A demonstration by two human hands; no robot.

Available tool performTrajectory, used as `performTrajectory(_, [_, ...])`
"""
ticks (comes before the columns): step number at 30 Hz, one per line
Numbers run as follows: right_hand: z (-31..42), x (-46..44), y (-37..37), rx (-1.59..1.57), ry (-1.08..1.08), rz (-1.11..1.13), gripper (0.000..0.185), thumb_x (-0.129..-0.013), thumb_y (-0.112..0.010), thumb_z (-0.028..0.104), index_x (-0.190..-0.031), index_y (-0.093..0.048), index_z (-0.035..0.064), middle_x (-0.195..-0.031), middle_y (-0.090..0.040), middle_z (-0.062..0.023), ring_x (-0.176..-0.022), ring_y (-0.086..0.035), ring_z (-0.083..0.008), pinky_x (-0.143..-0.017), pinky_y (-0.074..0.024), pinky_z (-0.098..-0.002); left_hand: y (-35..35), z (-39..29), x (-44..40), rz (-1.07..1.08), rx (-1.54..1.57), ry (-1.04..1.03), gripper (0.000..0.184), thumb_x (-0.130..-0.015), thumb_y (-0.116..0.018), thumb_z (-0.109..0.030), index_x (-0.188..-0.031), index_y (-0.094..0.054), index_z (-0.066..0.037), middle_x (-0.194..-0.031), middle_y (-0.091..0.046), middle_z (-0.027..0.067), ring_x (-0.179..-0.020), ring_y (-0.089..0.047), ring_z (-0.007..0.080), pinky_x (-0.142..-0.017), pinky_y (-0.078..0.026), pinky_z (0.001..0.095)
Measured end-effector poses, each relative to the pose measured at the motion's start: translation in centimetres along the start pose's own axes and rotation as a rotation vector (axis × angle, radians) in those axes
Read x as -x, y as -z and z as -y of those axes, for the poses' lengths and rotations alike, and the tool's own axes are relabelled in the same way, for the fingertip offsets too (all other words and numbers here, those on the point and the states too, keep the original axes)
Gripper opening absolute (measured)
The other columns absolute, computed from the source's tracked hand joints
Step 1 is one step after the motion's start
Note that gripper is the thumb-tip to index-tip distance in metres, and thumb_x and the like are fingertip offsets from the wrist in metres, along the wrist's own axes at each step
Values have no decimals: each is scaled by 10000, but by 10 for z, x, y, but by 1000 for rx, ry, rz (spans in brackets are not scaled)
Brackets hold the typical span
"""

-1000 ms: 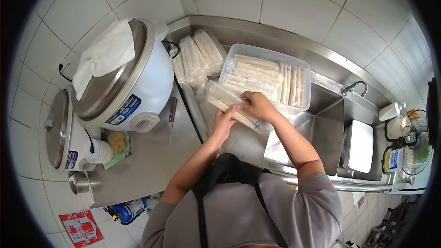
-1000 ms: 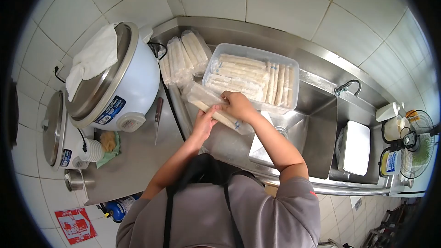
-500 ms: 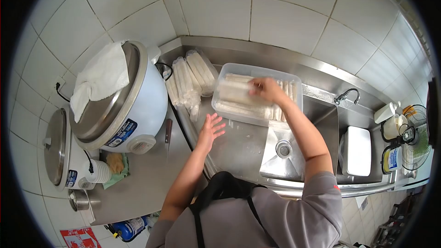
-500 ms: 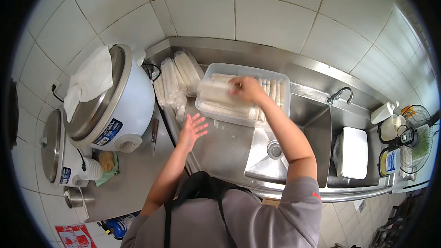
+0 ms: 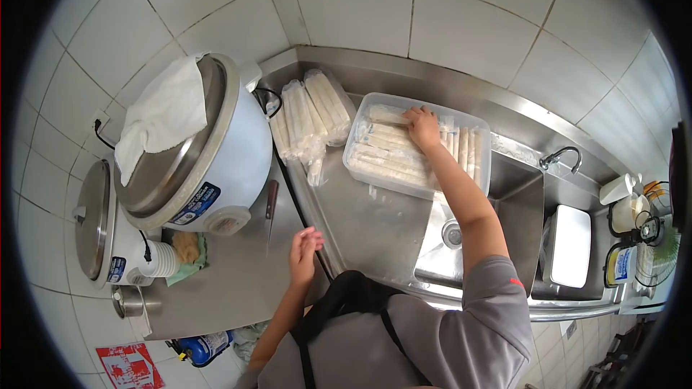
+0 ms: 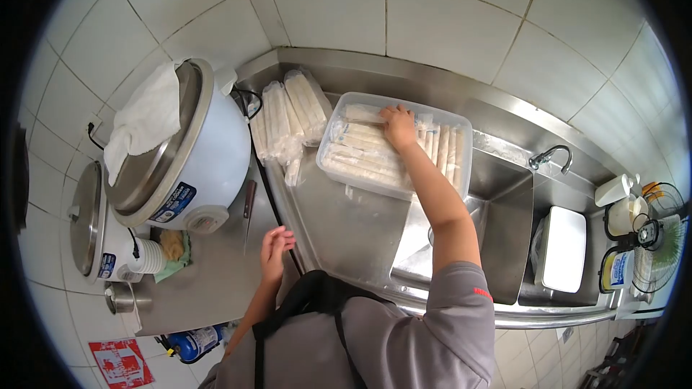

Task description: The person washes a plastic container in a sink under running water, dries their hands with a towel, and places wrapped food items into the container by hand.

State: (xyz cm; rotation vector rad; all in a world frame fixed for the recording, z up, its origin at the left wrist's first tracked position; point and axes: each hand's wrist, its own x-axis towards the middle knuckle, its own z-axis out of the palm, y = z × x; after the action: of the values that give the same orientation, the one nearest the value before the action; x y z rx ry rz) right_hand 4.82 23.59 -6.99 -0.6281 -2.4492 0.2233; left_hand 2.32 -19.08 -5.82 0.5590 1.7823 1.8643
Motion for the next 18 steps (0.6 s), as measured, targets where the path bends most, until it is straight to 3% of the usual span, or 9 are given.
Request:
performTrajectory(3, [-1,-3,5,-28,80,19,172,-642,-634,66,-811,-638,99,-869,-598,-35,-858,-526,-255,-737,-419,-380,13,0,25,-110,-30,-80,244,-889,-467,-95,-1111,-458,3,-955,-557,100,-834,-557,160,-756,-457,278])
performTrajectory(6, [-10,-8,2,-126,105,260,137,-647,-646,90,-783,-637,103,-867,-608,-26,-893,-518,-245,-764,-415,-393,23,6,43,-200,-97,-150,228,-859,-474,-42,-1081,-464,11,-910,-549,97,-818,-556,156,-756,-458,271])
performTrajectory(9, [-41,-27,-3,-344,-31,413,156,-662,-654,136,-816,-646,106,-810,-608,-14,-932,-512,-234,-803,-411,-417,37,25,59,-236,-223,-221,229,-847,-479,-39,-1070,-464,12,-925,-535,99,-822,-548,156,-770,-447,270])
performTrajectory(12, [-67,-32,-19,-22,28,350,308,-673,-658,211,-969,-627,130,-890,-589,-46,-987,-494,-259,-830,-412,-440,46,42,71,-222,-301,-308,215,-846,-491,-46,-1053,-469,7,-965,-509,94,-847,-534,157,-780,-434,265])
performTrajectory(15, [-47,-32,-14,124,-98,383,444,-671,-664,277,-1087,-568,157,-1013,-544,-79,-1042,-460,-291,-853,-402,-418,46,38,75,-245,-380,-389,192,-835,-501,-54,-1018,-487,2,-927,-509,95,-845,-528,168,-766,-430,269])
performTrajectory(18, [-42,-36,-6,158,-143,562,512,-666,-668,313,-1140,-526,183,-1103,-491,-106,-1065,-435,-321,-894,-374,-425,45,32,76,-255,-505,-431,169,-821,-511,-60,-979,-503,-1,-888,-520,100,-828,-528,182,-753,-430,278])
